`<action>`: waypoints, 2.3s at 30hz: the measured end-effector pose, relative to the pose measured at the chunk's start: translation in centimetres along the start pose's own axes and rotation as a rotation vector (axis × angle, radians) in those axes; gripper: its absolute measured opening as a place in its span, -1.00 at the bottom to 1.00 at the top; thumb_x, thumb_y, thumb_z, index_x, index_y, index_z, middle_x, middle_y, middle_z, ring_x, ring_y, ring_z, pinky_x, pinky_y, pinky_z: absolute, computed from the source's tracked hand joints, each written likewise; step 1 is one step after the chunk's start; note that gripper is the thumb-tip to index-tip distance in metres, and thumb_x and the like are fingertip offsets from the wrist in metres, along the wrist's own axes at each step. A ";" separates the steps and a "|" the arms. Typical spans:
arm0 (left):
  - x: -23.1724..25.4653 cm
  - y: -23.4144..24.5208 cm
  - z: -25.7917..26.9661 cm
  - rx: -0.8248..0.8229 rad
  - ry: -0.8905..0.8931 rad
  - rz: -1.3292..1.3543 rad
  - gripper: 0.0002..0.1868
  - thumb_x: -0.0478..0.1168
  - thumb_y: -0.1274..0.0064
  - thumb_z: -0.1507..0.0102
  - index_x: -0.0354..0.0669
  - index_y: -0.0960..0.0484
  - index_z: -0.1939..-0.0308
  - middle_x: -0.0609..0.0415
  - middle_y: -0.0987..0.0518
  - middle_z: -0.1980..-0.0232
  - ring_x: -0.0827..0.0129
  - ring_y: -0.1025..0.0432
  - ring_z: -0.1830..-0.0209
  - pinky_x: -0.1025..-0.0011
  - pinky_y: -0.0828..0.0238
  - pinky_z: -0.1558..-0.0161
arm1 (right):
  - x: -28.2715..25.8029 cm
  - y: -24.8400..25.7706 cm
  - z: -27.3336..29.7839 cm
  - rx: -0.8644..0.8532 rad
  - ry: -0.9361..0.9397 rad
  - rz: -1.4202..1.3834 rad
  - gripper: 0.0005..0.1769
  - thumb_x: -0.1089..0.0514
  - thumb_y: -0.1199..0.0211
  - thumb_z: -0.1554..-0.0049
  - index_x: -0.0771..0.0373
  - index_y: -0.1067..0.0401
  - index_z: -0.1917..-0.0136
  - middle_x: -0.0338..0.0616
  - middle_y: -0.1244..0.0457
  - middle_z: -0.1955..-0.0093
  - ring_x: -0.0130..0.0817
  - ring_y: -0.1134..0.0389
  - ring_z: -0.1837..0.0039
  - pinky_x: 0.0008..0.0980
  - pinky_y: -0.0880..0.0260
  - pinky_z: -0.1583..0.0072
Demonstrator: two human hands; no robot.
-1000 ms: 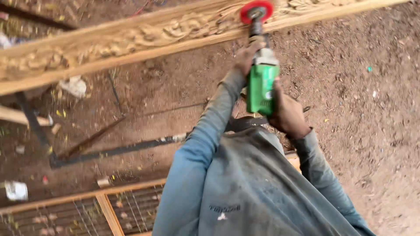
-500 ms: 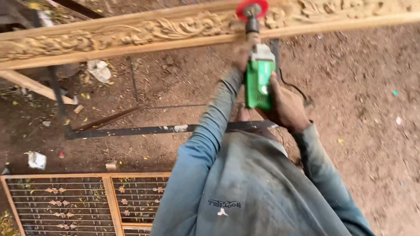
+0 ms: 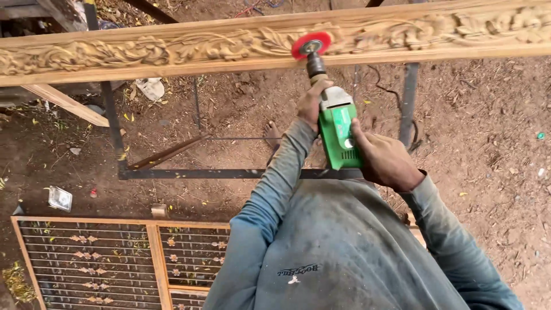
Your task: Sand the surface of a carved wooden board using a power drill with a sanding brush attachment.
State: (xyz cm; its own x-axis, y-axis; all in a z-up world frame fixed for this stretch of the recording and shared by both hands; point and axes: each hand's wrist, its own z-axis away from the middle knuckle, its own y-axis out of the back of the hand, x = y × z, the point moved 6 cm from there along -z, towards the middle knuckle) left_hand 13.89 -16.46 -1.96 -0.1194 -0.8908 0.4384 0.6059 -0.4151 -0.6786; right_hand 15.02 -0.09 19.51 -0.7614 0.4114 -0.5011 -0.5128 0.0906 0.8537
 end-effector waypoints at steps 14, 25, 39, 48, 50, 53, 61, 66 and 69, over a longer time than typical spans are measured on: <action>16.8 10.6 7.3 -0.006 -0.009 -0.060 -0.79 -0.15 -0.05 -0.31 -0.23 -0.59 0.13 0.01 -0.64 0.24 0.33 -0.56 0.28 0.37 -0.56 0.17 | -13.9 -5.2 -13.5 -0.195 -0.053 0.040 -0.14 0.24 -0.17 0.00 0.41 0.00 -0.54 0.03 -0.25 0.13 0.03 -0.38 0.06 -0.06 -0.41 0.08; 5.4 0.9 2.7 -0.160 0.236 -0.022 -0.74 -0.10 -0.16 -0.23 -0.26 -0.62 0.22 0.08 -0.60 0.35 0.39 -0.49 0.47 0.40 -0.50 0.36 | -8.3 -1.4 -6.6 -0.091 -0.376 0.013 0.06 0.25 -0.28 0.12 0.41 0.13 -0.56 0.19 -0.30 0.12 0.20 -0.38 0.09 0.03 -0.38 0.13; 14.6 3.3 7.9 -0.218 0.141 0.049 -0.80 -0.17 -0.02 -0.32 -0.26 -0.54 0.16 -0.02 -0.62 0.26 0.26 -0.56 0.28 0.31 -0.58 0.14 | -10.7 -1.2 -9.9 -0.192 -0.073 -0.029 -0.18 0.26 -0.15 -0.04 0.42 0.02 -0.53 0.10 -0.29 0.10 0.07 -0.41 0.06 0.01 -0.42 0.05; 4.9 -1.3 3.3 -0.175 0.195 -0.025 -0.76 -0.13 -0.09 -0.27 -0.27 -0.57 0.17 0.06 -0.62 0.33 0.36 -0.53 0.42 0.40 -0.52 0.29 | -7.2 1.6 -5.1 -0.262 -0.325 0.041 -0.06 0.26 -0.24 0.04 0.36 0.08 -0.54 0.17 -0.30 0.10 0.15 -0.41 0.12 0.02 -0.44 0.15; 5.9 -1.0 3.5 -0.149 0.204 -0.032 -0.75 -0.12 -0.11 -0.26 -0.28 -0.58 0.18 0.08 -0.62 0.35 0.39 -0.52 0.45 0.42 -0.51 0.32 | -7.7 1.4 -5.5 -0.240 -0.296 0.009 -0.02 0.25 -0.24 0.06 0.39 0.10 -0.55 0.18 -0.30 0.13 0.16 -0.40 0.13 0.04 -0.44 0.14; 7.2 0.8 3.9 -0.113 0.201 -0.034 -0.74 -0.12 -0.11 -0.25 -0.28 -0.58 0.18 0.10 -0.61 0.36 0.40 -0.52 0.46 0.43 -0.50 0.34 | -9.2 0.8 -6.7 -0.213 -0.282 0.006 0.02 0.23 -0.26 0.10 0.43 0.11 -0.55 0.19 -0.30 0.14 0.18 -0.40 0.13 0.06 -0.43 0.14; 17.3 11.9 7.4 -0.101 0.141 0.095 -0.80 -0.15 -0.12 -0.27 -0.21 -0.58 0.14 0.13 -0.59 0.32 0.42 -0.51 0.39 0.44 -0.50 0.27 | -17.9 -3.6 -15.8 -0.305 -0.177 0.085 0.01 0.27 -0.23 0.14 0.48 0.05 -0.54 0.12 -0.31 0.09 0.09 -0.41 0.09 0.00 -0.45 0.12; 27.2 16.2 9.4 -0.143 0.128 0.192 -0.84 -0.16 -0.09 -0.33 -0.19 -0.55 0.16 0.11 -0.58 0.32 0.38 -0.52 0.37 0.38 -0.51 0.23 | -25.0 -6.2 -23.2 -0.345 -0.130 0.113 -0.05 0.24 -0.24 0.08 0.41 -0.02 -0.54 0.12 -0.28 0.09 0.08 -0.40 0.12 -0.05 -0.44 0.17; 31.7 20.1 12.1 -0.074 0.129 0.197 -0.79 -0.15 -0.03 -0.31 -0.26 -0.55 0.18 0.04 -0.61 0.31 0.30 -0.54 0.33 0.34 -0.53 0.15 | -29.6 -8.2 -26.3 -0.279 0.016 0.094 -0.16 0.25 -0.19 0.03 0.47 -0.03 -0.48 0.09 -0.28 0.16 0.08 -0.41 0.08 -0.03 -0.43 0.12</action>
State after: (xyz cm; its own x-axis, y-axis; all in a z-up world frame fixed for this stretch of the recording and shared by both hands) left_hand 31.79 -50.89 5.39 -0.1070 -0.9700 0.2182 0.5690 -0.2397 -0.7866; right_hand 31.31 -36.83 23.60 -0.8155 0.3919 -0.4260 -0.5277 -0.2010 0.8253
